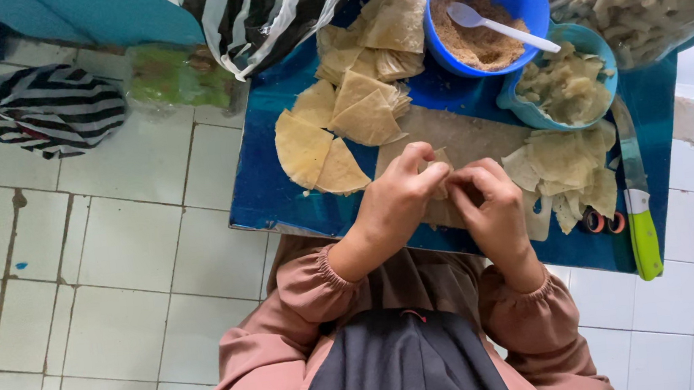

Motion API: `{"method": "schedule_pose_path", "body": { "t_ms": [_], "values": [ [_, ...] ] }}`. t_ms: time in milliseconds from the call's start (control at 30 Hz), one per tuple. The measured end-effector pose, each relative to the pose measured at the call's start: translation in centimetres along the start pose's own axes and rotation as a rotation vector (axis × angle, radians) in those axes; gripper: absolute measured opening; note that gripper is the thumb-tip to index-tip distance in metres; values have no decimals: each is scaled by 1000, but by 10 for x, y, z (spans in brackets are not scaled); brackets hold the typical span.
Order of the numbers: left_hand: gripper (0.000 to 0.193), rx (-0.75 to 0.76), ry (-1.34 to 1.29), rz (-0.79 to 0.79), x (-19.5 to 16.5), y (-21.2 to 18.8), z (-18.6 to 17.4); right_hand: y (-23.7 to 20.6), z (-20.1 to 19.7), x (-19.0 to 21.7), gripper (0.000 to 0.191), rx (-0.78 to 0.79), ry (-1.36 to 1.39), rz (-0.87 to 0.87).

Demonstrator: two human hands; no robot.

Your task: The person sits on the floor at a low table folding thin triangular pastry wrappers, occasionally spooning brown filling from a blue bowl onto a wrapper and folding the wrapper over the filling, setting folded pieces aside on the table.

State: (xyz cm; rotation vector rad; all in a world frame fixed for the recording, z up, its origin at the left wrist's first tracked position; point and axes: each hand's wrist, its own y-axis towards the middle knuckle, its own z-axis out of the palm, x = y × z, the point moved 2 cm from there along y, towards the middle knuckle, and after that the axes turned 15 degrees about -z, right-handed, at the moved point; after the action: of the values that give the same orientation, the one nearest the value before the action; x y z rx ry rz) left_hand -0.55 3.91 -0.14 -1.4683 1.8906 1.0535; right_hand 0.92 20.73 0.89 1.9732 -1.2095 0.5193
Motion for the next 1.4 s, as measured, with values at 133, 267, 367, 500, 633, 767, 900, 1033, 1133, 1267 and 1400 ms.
{"method": "schedule_pose_path", "body": {
  "t_ms": [133, 267, 367, 500, 633, 767, 900, 1033, 1133, 1267, 1400],
  "values": [
    [17, 33, 110, 45, 1, -1, -2, -2, -4, 18, 18, 62, -235, -299],
    [20, 85, 182, 157, 3, -2, -14, -5, -3, 22, 20, 99, -497, -473],
    [27, 111, 229, 251, 0, -1, -21, -2, 0, 12, 14, 16, -356, -350],
    [28, 156, 151, 245, -1, 3, -26, -2, 2, 2, 12, -26, -179, -226],
    [32, 155, 129, 228, 1, 3, -24, -6, -2, 2, 17, -21, -90, -187],
    [34, 88, 141, 220, 8, 3, -17, -10, -5, 5, 19, -16, -51, -144],
    [24, 91, 141, 157, 13, 8, -9, -9, -4, 5, 18, -41, -47, -129],
    [22, 88, 87, 133, 13, 9, -9, -9, 0, 3, 16, -58, -42, -115],
    [23, 84, 45, 156, 11, 9, -12, -11, 4, 0, 14, -76, -35, -81],
    [16, 111, 122, 230, 9, 11, -15, -12, 6, -4, 12, -92, -12, -3],
    [14, 79, 363, 329, 5, 8, -19, -11, 1, 6, 21, 12, -255, -298]
  ]
}}
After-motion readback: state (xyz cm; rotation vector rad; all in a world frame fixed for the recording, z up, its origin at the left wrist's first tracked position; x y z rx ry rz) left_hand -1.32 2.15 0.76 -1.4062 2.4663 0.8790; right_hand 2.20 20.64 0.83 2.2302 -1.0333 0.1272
